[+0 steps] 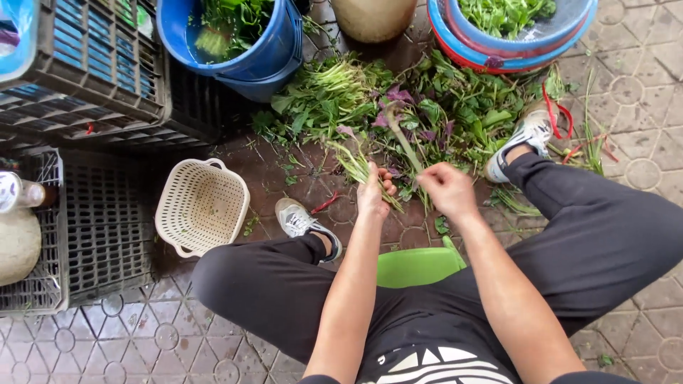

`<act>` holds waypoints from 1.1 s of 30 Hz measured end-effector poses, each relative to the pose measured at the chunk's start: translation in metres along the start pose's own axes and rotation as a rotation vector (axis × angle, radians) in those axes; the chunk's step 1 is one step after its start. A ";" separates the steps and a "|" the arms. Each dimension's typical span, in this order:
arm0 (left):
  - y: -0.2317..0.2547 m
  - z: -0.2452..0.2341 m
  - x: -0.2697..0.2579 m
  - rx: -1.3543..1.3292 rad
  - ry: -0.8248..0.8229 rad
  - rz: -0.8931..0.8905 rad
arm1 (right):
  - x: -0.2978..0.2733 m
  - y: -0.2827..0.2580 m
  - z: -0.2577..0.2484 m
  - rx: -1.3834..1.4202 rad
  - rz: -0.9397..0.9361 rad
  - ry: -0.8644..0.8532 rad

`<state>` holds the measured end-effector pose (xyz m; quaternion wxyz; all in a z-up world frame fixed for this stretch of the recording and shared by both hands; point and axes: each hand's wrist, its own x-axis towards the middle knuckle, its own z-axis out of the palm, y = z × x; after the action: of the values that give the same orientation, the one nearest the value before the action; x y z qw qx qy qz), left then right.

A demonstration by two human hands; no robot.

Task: The person sits on a low stool and sorts leafy vegetables by hand, picking stems from a pile on the floor and arranging them into a bundle. The person holds the growing bunch in one hand while adding more stems with the other.

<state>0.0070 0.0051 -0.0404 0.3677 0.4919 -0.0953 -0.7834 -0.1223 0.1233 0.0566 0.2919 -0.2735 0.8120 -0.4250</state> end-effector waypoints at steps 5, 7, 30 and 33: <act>-0.003 -0.019 -0.001 0.232 0.035 0.078 | -0.029 0.028 0.071 -0.111 -0.140 -0.117; -0.005 -0.032 0.011 0.294 0.032 0.071 | -0.025 0.032 0.075 -0.113 -0.155 -0.178; 0.038 0.012 -0.005 0.041 -0.010 0.036 | 0.100 0.112 -0.006 0.510 0.398 -0.134; 0.022 0.019 -0.015 0.026 -0.050 0.012 | 0.084 0.054 -0.043 0.554 0.268 -0.110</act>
<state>0.0052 -0.0049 -0.0094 0.3635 0.4764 -0.1176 -0.7919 -0.2207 0.1146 0.0102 0.4520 -0.0967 0.6772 -0.5725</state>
